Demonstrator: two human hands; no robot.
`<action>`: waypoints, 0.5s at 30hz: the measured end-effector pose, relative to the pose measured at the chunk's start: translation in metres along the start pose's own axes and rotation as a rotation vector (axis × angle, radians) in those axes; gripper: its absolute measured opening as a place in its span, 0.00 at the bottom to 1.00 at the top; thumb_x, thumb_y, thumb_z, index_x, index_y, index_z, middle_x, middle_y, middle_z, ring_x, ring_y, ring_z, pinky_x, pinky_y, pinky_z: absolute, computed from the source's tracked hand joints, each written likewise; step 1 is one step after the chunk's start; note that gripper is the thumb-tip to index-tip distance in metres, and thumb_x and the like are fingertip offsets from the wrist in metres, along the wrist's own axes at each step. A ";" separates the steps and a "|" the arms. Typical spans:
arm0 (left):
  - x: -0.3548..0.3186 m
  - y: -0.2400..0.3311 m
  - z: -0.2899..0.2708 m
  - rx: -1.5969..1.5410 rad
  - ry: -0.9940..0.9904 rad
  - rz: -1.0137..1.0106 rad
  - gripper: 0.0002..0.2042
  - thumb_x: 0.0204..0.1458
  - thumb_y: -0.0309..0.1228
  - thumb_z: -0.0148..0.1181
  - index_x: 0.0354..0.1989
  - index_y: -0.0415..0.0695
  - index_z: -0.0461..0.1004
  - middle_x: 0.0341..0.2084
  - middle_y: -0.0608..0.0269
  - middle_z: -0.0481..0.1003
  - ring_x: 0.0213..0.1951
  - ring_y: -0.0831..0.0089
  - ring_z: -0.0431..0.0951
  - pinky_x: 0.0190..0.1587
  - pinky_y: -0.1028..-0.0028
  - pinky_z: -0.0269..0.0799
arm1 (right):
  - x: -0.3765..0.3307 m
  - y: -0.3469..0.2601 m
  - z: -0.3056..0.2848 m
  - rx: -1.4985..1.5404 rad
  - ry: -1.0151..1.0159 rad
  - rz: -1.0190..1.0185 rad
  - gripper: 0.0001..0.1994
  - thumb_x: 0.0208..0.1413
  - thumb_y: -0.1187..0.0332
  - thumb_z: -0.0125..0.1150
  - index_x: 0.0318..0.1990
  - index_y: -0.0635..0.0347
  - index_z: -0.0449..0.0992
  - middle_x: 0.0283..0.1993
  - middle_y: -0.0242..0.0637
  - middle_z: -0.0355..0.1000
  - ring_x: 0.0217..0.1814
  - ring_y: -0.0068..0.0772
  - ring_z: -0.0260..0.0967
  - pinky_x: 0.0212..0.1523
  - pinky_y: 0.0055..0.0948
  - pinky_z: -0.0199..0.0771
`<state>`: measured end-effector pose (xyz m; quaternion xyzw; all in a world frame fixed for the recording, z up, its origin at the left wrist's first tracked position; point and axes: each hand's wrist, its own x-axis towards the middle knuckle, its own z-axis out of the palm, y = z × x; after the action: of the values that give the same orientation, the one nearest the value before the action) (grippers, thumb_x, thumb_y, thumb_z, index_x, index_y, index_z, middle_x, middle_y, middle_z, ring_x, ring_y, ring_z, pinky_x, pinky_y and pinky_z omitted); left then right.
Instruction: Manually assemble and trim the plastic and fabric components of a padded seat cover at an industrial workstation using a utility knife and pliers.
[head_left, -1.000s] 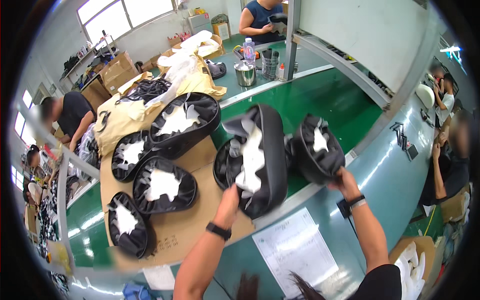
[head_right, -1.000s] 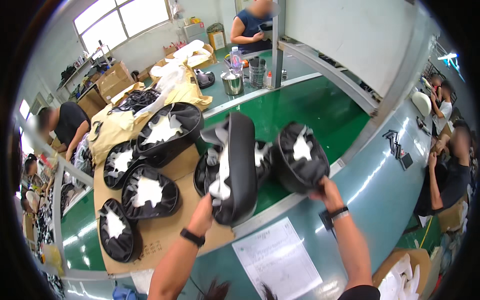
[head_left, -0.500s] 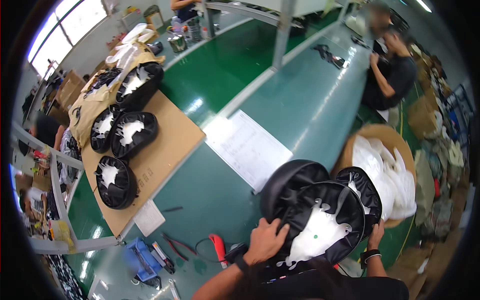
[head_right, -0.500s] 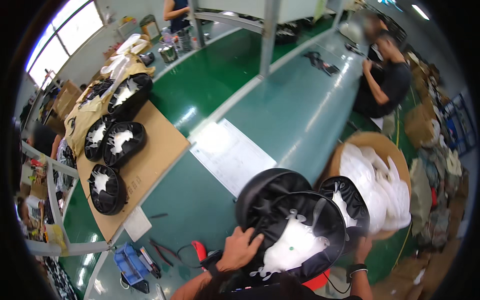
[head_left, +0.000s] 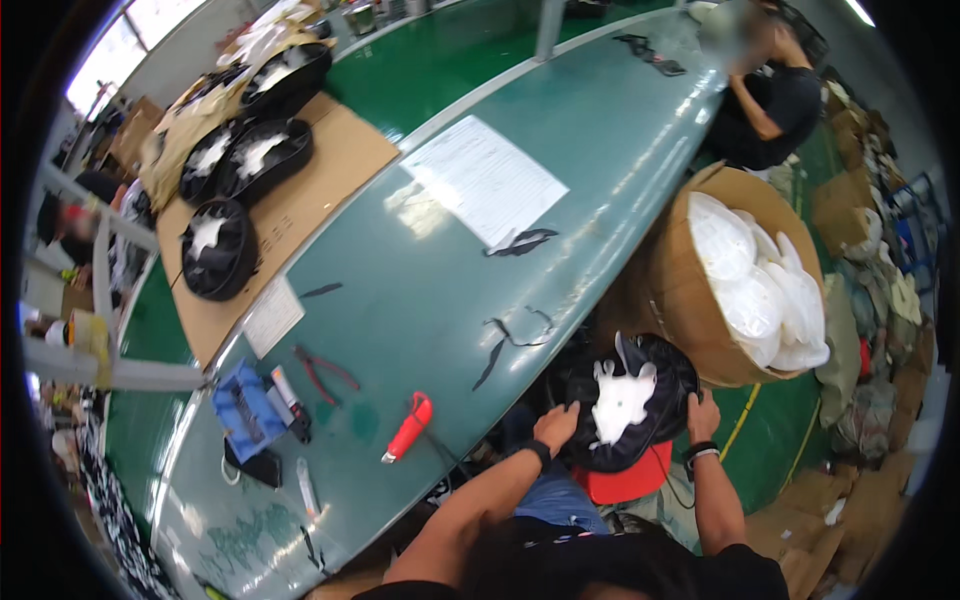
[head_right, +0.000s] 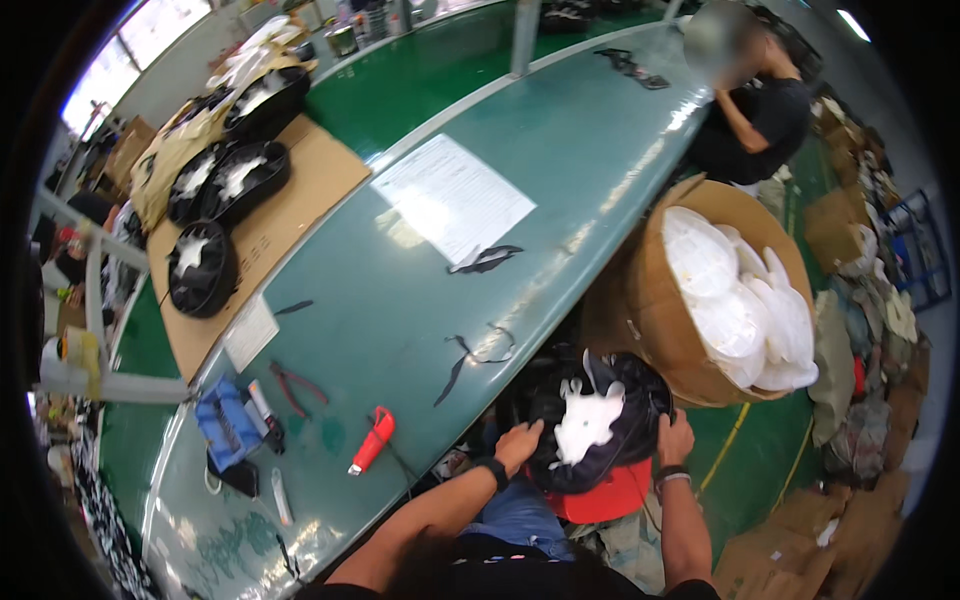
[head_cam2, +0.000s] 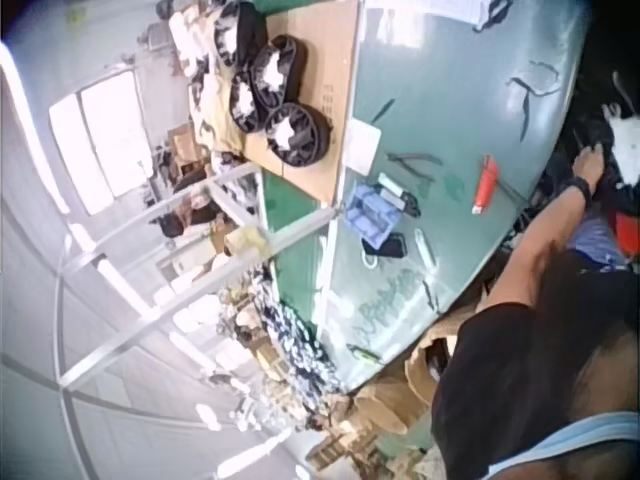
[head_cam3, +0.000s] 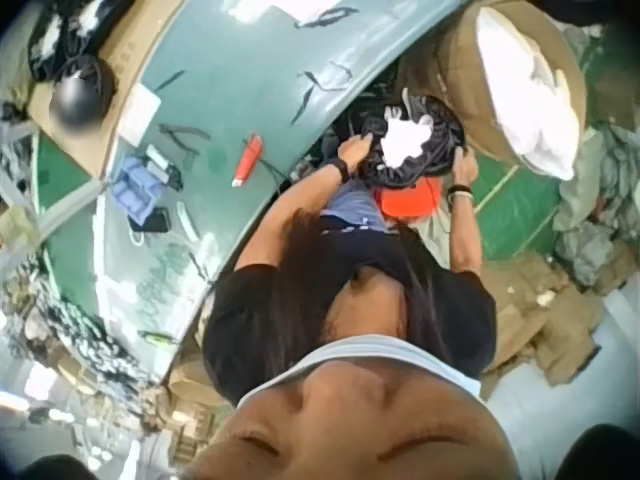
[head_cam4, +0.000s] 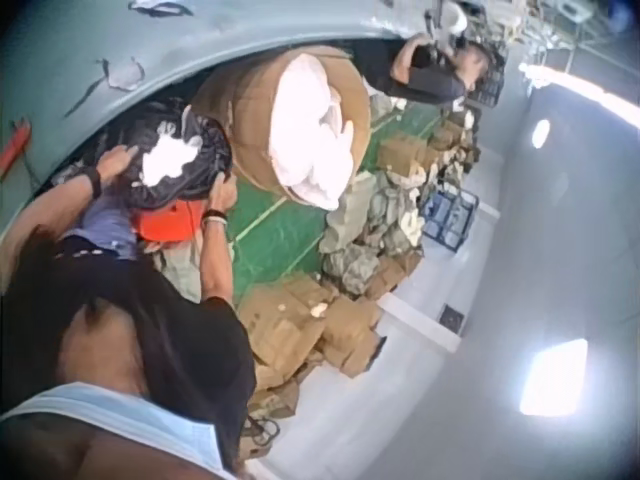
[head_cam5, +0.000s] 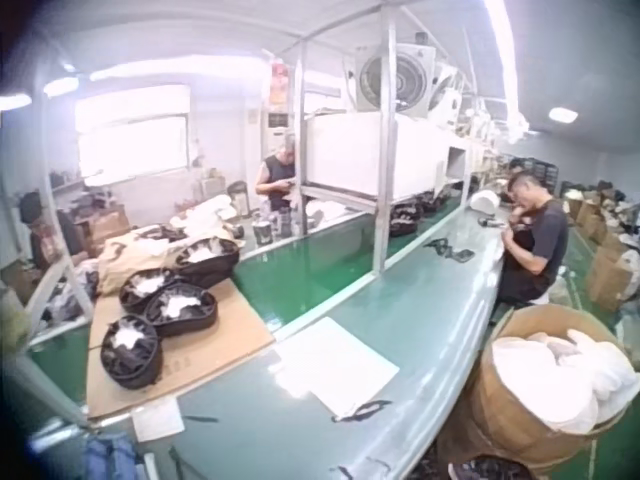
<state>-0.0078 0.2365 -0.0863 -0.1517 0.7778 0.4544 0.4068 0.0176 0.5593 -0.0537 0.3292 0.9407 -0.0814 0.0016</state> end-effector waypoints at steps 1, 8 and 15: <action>0.014 -0.005 -0.004 -0.109 0.083 0.035 0.28 0.56 0.53 0.41 0.49 0.41 0.72 0.49 0.40 0.72 0.53 0.44 0.70 0.57 0.57 0.63 | 0.010 -0.020 0.009 -0.013 -0.119 -0.017 0.22 0.54 0.53 0.52 0.50 0.59 0.73 0.40 0.53 0.75 0.45 0.56 0.72 0.48 0.46 0.69; -0.053 0.003 -0.091 -0.133 -0.079 0.674 0.17 0.55 0.41 0.52 0.25 0.39 0.75 0.23 0.50 0.75 0.29 0.54 0.76 0.35 0.62 0.71 | -0.056 -0.216 -0.011 0.640 -0.371 -0.749 0.13 0.56 0.69 0.55 0.48 0.63 0.74 0.45 0.43 0.73 0.45 0.44 0.70 0.49 0.37 0.69; -0.197 -0.045 -0.227 -0.556 0.376 0.326 0.14 0.57 0.34 0.53 0.25 0.38 0.76 0.22 0.63 0.78 0.28 0.76 0.76 0.34 0.75 0.70 | -0.199 -0.386 0.048 0.704 -0.591 -2.047 0.22 0.46 0.66 0.61 0.52 0.55 0.72 0.59 0.41 0.65 0.66 0.42 0.57 0.65 0.44 0.53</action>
<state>0.0300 -0.0030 0.0974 -0.2114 0.6996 0.6714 0.1226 -0.0680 0.1311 -0.0313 -0.6493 0.6553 -0.3807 0.0637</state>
